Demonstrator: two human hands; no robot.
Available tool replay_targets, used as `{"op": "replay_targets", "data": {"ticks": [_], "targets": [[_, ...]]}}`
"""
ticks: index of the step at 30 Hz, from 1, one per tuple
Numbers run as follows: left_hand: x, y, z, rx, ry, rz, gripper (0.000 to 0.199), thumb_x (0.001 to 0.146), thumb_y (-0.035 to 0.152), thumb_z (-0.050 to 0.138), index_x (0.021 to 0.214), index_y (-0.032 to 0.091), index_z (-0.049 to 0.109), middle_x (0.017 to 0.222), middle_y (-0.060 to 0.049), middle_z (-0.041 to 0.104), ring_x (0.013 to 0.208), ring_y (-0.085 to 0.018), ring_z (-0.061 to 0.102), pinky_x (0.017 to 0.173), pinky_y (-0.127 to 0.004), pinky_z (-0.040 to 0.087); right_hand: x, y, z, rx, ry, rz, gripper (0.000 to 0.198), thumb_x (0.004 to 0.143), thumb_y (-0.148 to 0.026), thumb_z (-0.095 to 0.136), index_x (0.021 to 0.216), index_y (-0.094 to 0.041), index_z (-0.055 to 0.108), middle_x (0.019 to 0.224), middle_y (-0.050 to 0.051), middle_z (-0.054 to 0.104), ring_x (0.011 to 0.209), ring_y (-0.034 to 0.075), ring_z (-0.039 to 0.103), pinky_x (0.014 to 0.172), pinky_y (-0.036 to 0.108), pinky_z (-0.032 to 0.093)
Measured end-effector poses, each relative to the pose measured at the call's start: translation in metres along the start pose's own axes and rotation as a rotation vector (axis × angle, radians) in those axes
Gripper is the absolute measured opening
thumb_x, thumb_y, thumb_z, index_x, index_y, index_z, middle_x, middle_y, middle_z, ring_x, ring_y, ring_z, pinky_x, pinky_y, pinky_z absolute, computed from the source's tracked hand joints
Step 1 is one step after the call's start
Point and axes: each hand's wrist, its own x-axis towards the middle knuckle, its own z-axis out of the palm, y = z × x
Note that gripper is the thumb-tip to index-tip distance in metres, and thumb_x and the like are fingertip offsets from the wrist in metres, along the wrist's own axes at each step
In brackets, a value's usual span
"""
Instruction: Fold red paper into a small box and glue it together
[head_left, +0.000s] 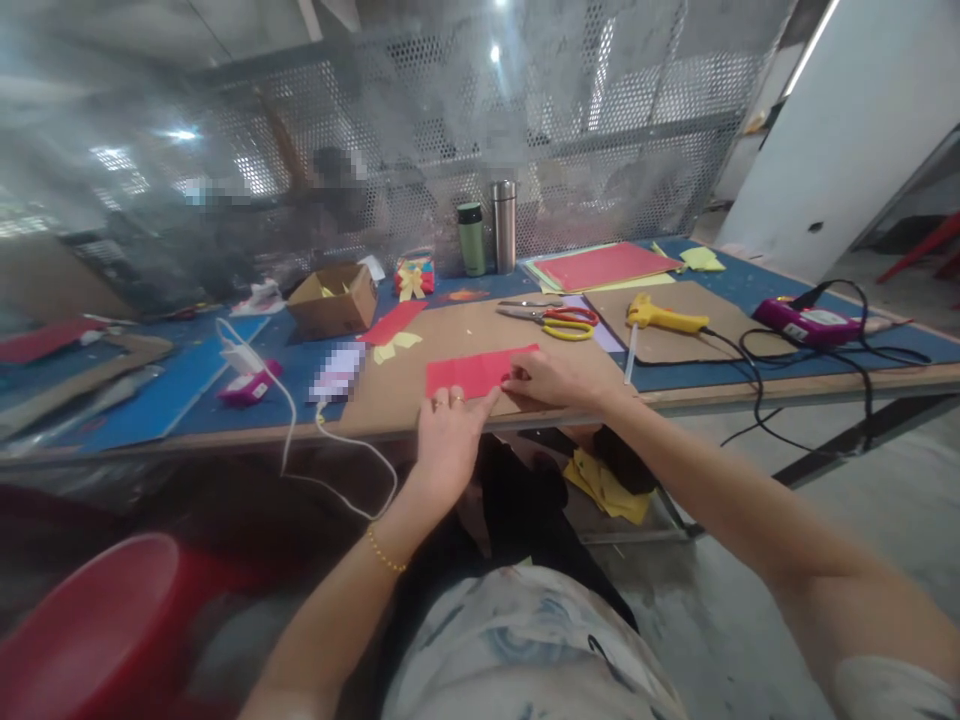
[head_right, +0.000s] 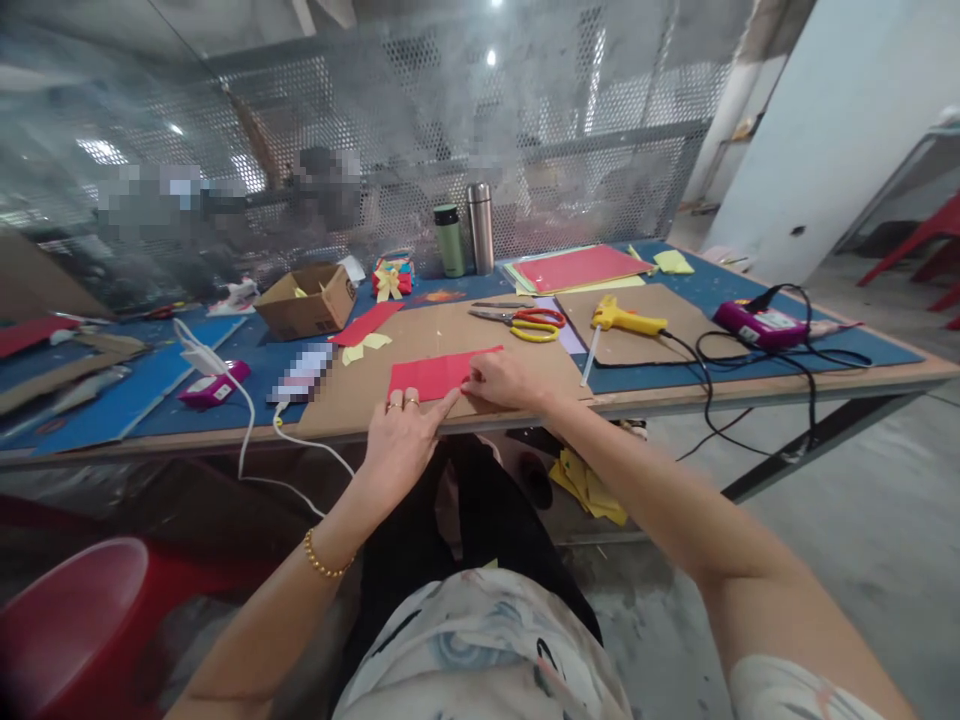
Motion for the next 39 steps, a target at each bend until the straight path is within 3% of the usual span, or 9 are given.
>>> {"op": "replay_targets", "data": {"ticks": [3, 6, 9, 12, 16, 25, 31, 39], "targets": [[-0.01, 0.002, 0.001, -0.024, 0.048, -0.072, 0.065, 0.1, 0.028, 0.066, 0.161, 0.018, 0.05, 0.131, -0.026, 0.065, 0.118, -0.038, 0.061, 0.097, -0.047, 0.049, 0.006, 0.01, 0.003, 0.057, -0.019, -0.009, 0.019, 0.096, -0.034, 0.066, 0.09, -0.017, 0.073, 0.091, 0.009, 0.077, 0.077, 0.017, 0.063, 0.064, 0.026, 0.038], [-0.008, 0.002, -0.001, -0.082, 0.086, -0.168, 0.046, 0.105, 0.04, 0.057, 0.133, 0.006, 0.069, 0.119, -0.026, 0.069, 0.113, -0.037, 0.063, 0.095, -0.047, 0.05, 0.009, 0.018, 0.001, 0.113, -0.054, -0.017, 0.014, 0.091, -0.031, 0.069, 0.088, -0.018, 0.072, 0.088, 0.006, 0.076, 0.076, 0.016, 0.063, 0.064, 0.024, 0.04], [0.009, 0.0, -0.005, -0.113, 0.114, -0.248, 0.045, 0.11, 0.04, 0.045, 0.116, 0.007, 0.075, 0.114, -0.026, 0.07, 0.113, -0.037, 0.063, 0.095, -0.048, 0.049, 0.011, 0.021, -0.002, 0.168, -0.107, -0.019, 0.01, 0.088, -0.028, 0.067, 0.086, -0.019, 0.071, 0.078, 0.003, 0.074, 0.07, 0.015, 0.063, 0.063, 0.024, 0.041], [0.029, 0.0, -0.007, -0.13, 0.114, -0.279, 0.045, 0.107, 0.044, 0.054, 0.118, 0.006, 0.076, 0.118, -0.026, 0.072, 0.117, -0.038, 0.063, 0.098, -0.048, 0.049, 0.013, 0.022, -0.003, 0.219, -0.166, -0.018, 0.011, 0.089, -0.029, 0.067, 0.086, -0.019, 0.07, 0.07, 0.001, 0.071, 0.063, 0.014, 0.061, 0.061, 0.024, 0.04], [0.044, 0.004, -0.007, -0.187, 0.072, -0.309, 0.052, 0.105, 0.054, 0.057, 0.12, 0.008, 0.076, 0.118, -0.025, 0.075, 0.12, -0.038, 0.065, 0.098, -0.047, 0.051, 0.012, 0.022, -0.002, 0.206, -0.12, -0.033, 0.011, 0.089, -0.028, 0.069, 0.084, -0.019, 0.068, 0.076, 0.002, 0.072, 0.066, 0.014, 0.06, 0.06, 0.023, 0.039], [0.065, -0.014, -0.022, -0.313, -0.19, -0.176, 0.04, 0.105, 0.046, 0.057, 0.117, 0.016, 0.079, 0.12, -0.021, 0.079, 0.116, -0.035, 0.073, 0.093, -0.042, 0.056, 0.011, 0.02, -0.004, 0.188, -0.153, -0.023, 0.014, 0.093, -0.028, 0.064, 0.084, -0.018, 0.068, 0.076, 0.002, 0.072, 0.065, 0.014, 0.06, 0.064, 0.026, 0.042], [0.066, -0.032, -0.023, -0.381, -0.279, -0.112, 0.034, 0.103, 0.041, 0.056, 0.111, 0.014, 0.076, 0.119, -0.019, 0.079, 0.112, -0.032, 0.074, 0.088, -0.037, 0.055, 0.011, 0.02, -0.003, 0.17, -0.145, -0.019, 0.015, 0.094, -0.028, 0.064, 0.083, -0.019, 0.067, 0.079, 0.003, 0.072, 0.069, 0.015, 0.06, 0.064, 0.026, 0.042], [0.048, -0.047, -0.012, -0.281, -0.195, -0.115, 0.033, 0.107, 0.034, 0.05, 0.119, 0.014, 0.072, 0.119, -0.018, 0.078, 0.115, -0.03, 0.071, 0.096, -0.038, 0.052, 0.01, 0.023, 0.002, 0.114, -0.094, -0.04, 0.014, 0.092, -0.029, 0.064, 0.087, -0.019, 0.072, 0.085, 0.005, 0.076, 0.074, 0.016, 0.063, 0.067, 0.026, 0.044]]}}
